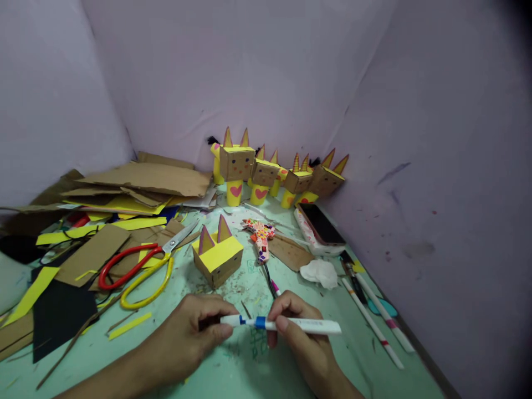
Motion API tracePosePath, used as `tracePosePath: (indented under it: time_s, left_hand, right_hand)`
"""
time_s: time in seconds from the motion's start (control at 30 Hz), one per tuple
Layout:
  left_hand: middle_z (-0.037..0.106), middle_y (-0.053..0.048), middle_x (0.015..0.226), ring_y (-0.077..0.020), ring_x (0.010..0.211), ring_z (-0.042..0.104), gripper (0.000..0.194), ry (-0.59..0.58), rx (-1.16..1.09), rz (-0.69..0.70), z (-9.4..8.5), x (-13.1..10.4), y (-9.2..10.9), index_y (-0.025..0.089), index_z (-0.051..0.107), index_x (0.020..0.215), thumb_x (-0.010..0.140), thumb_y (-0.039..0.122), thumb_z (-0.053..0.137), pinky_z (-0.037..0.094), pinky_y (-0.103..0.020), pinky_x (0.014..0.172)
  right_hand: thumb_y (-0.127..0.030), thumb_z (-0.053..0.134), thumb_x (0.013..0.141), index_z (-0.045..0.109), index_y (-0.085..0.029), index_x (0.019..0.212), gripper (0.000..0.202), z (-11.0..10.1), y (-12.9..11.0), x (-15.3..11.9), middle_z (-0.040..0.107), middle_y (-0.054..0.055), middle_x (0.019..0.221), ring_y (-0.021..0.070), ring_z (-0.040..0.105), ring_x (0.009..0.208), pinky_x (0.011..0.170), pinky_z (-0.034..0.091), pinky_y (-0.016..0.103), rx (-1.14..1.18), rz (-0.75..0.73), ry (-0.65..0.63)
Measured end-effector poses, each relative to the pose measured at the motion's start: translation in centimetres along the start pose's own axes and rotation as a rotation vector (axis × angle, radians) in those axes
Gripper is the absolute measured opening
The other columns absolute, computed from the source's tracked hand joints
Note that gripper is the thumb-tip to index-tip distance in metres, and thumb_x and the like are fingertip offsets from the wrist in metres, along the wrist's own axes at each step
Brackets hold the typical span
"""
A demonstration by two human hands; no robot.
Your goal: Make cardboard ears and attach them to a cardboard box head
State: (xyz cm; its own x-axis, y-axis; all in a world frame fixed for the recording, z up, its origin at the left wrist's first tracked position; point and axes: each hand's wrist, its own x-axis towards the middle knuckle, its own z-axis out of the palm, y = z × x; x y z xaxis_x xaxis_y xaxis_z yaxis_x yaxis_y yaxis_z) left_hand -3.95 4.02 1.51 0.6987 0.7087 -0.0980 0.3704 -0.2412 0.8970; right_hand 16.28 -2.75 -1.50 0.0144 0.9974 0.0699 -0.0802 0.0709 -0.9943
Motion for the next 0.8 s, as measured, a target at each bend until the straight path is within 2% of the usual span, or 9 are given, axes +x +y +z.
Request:
tracePosePath:
  time_s: [0.1, 0.2, 0.3, 0.4, 0.53, 0.7, 0.8]
  left_hand:
    - [0.063, -0.004, 0.074, -0.0173, 0.071, 0.054, 0.028, 0.017, -0.017, 0.007, 0.3, -0.2, -0.2, 0.014, 0.069, 0.081, 0.082, 0.036, 0.051, 0.039, -0.025, 0.063]
    - [0.059, -0.001, 0.066, -0.013, 0.059, 0.05, 0.027, 0.043, -0.151, -0.058, 0.7, -0.3, -0.7, 0.015, 0.066, 0.081, 0.081, 0.038, 0.054, 0.037, -0.022, 0.053]
    - [0.058, 0.002, 0.063, -0.0082, 0.043, 0.046, 0.036, 0.041, -0.409, -0.132, 1.0, -0.2, -1.3, 0.016, 0.058, 0.1, 0.079, 0.045, 0.057, 0.033, -0.019, 0.04]
    - [0.063, 0.001, 0.061, -0.0086, 0.036, 0.049, 0.053, -0.029, -0.622, -0.166, 1.3, 0.0, -1.9, 0.017, 0.052, 0.112, 0.075, 0.054, 0.06, 0.034, -0.017, 0.034]
    - [0.067, -0.002, 0.06, -0.0108, 0.037, 0.055, 0.046, -0.105, -0.791, -0.209, 1.7, 0.3, -2.1, 0.018, 0.054, 0.09, 0.069, 0.056, 0.068, 0.038, -0.016, 0.032]
    - [0.069, -0.005, 0.066, -0.011, 0.045, 0.057, 0.039, 0.097, -0.793, -0.22, 1.6, 0.7, -1.5, 0.015, 0.055, 0.068, 0.062, 0.048, 0.076, 0.04, -0.017, 0.035]
    - [0.067, -0.005, 0.058, -0.0059, 0.039, 0.045, 0.043, 0.167, -0.715, -0.244, 1.3, 0.7, -1.2, 0.013, 0.06, 0.067, 0.059, 0.051, 0.077, 0.033, -0.015, 0.035]
  right_hand:
    - [-0.043, 0.064, 0.077, 0.064, -0.018, 0.071, 0.026, 0.0, 0.1, 0.1, 0.064, 0.0, 0.053, 0.0129, 0.057, 0.052, 0.052, 0.041, 0.021, 0.054, 0.006, 0.027]
    - [-0.044, 0.065, 0.076, 0.064, -0.018, 0.07, 0.027, 0.1, 0.1, 0.2, 0.063, -0.001, 0.051, 0.0118, 0.056, 0.05, 0.051, 0.04, 0.021, 0.132, -0.003, 0.074]
    - [-0.042, 0.066, 0.077, 0.065, -0.017, 0.071, 0.026, 0.1, 0.0, 0.2, 0.063, -0.001, 0.052, 0.011, 0.055, 0.05, 0.053, 0.039, 0.02, 0.153, -0.026, 0.095]
    - [-0.042, 0.065, 0.078, 0.065, -0.017, 0.071, 0.025, 0.2, 0.0, 0.3, 0.063, -0.001, 0.053, 0.0105, 0.055, 0.051, 0.053, 0.039, 0.02, 0.16, -0.043, 0.083]
    - [-0.042, 0.065, 0.077, 0.065, -0.017, 0.07, 0.026, 0.1, 0.2, 0.3, 0.063, -0.002, 0.051, 0.0099, 0.054, 0.048, 0.051, 0.037, 0.02, 0.176, -0.04, 0.087]
    - [-0.042, 0.065, 0.077, 0.066, -0.018, 0.071, 0.025, -0.1, 0.3, 0.0, 0.064, -0.001, 0.051, 0.0105, 0.055, 0.049, 0.05, 0.037, 0.02, 0.155, -0.049, 0.089]
    - [-0.042, 0.065, 0.077, 0.066, -0.018, 0.071, 0.025, -0.1, 0.2, -0.1, 0.064, -0.001, 0.051, 0.0109, 0.055, 0.049, 0.05, 0.038, 0.02, 0.13, -0.054, 0.084]
